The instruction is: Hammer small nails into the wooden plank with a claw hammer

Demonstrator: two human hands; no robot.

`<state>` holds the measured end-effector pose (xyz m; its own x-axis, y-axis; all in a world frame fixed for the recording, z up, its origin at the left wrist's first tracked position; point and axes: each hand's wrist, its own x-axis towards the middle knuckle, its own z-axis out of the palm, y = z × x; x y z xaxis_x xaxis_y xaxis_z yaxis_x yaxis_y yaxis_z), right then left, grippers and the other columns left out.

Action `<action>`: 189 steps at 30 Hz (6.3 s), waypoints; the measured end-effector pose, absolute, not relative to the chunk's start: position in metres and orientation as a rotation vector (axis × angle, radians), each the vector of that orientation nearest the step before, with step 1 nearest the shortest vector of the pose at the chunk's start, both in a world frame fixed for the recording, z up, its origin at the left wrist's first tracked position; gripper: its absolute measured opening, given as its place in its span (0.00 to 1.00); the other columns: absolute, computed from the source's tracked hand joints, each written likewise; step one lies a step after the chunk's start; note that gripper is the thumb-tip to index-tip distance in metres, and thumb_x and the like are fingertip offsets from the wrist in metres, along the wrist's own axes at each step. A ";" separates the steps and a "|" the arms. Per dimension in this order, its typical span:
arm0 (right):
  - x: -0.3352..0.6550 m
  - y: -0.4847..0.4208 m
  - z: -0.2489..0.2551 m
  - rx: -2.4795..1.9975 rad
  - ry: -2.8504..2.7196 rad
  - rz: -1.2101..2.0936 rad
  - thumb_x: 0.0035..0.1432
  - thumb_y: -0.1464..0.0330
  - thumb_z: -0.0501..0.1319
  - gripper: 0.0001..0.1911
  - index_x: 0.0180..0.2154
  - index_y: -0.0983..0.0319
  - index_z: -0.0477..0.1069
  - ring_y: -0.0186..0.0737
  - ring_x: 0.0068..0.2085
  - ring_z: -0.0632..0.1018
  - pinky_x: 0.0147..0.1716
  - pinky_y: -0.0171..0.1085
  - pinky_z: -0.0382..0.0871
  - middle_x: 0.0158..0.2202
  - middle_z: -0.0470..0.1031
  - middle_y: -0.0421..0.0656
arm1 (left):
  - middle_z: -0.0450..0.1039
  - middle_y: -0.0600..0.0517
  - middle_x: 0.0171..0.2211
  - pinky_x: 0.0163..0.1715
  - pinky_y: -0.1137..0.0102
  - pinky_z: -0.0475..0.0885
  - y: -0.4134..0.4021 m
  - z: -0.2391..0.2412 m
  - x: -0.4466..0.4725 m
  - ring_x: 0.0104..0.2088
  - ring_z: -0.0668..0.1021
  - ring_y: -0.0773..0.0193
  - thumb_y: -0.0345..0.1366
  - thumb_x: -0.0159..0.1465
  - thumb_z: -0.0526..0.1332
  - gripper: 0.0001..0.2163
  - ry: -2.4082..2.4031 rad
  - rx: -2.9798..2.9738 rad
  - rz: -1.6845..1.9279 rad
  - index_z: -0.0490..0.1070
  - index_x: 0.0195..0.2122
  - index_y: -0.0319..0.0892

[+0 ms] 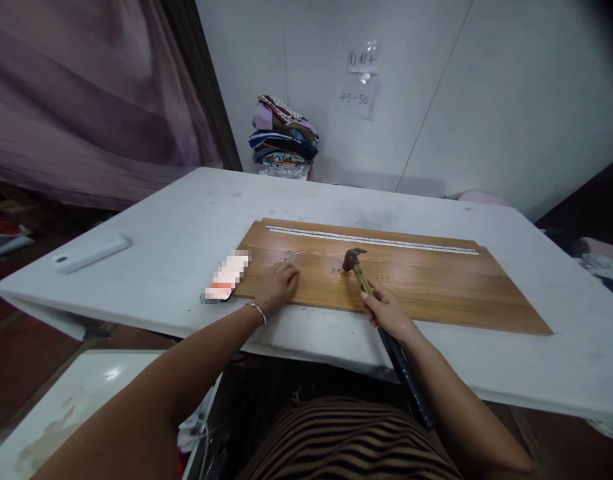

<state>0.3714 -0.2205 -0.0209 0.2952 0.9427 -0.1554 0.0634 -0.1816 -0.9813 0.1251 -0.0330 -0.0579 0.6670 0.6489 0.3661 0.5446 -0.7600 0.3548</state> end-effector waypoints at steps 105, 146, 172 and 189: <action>0.373 -0.220 -0.017 -1.505 -0.990 1.045 0.57 0.58 0.62 0.31 0.60 0.63 0.67 0.31 0.15 0.62 0.13 0.32 0.58 0.19 0.62 0.30 | 0.77 0.47 0.41 0.49 0.62 0.72 -0.030 -0.064 0.125 0.44 0.76 0.58 0.32 0.69 0.55 0.10 0.969 2.665 0.733 0.76 0.39 0.43; 0.374 -0.223 -0.013 -1.536 -0.984 1.082 0.57 0.56 0.62 0.31 0.59 0.63 0.67 0.31 0.15 0.61 0.13 0.31 0.57 0.18 0.61 0.30 | 0.77 0.47 0.41 0.49 0.61 0.72 -0.031 -0.064 0.126 0.43 0.76 0.57 0.32 0.69 0.55 0.10 0.975 2.657 0.748 0.77 0.39 0.44; 0.373 -0.225 -0.008 -1.537 -0.949 1.120 0.56 0.57 0.64 0.37 0.64 0.65 0.64 0.32 0.16 0.62 0.14 0.32 0.59 0.18 0.62 0.31 | 0.77 0.47 0.41 0.47 0.62 0.72 -0.033 -0.063 0.125 0.43 0.76 0.57 0.33 0.68 0.55 0.09 0.971 2.658 0.747 0.76 0.38 0.43; 0.377 -0.223 -0.014 -1.547 -0.962 1.102 0.56 0.57 0.62 0.33 0.59 0.66 0.66 0.31 0.15 0.61 0.13 0.32 0.58 0.17 0.61 0.30 | 0.77 0.47 0.39 0.46 0.62 0.72 -0.035 -0.064 0.123 0.41 0.76 0.57 0.31 0.66 0.56 0.08 1.009 2.608 0.807 0.74 0.35 0.43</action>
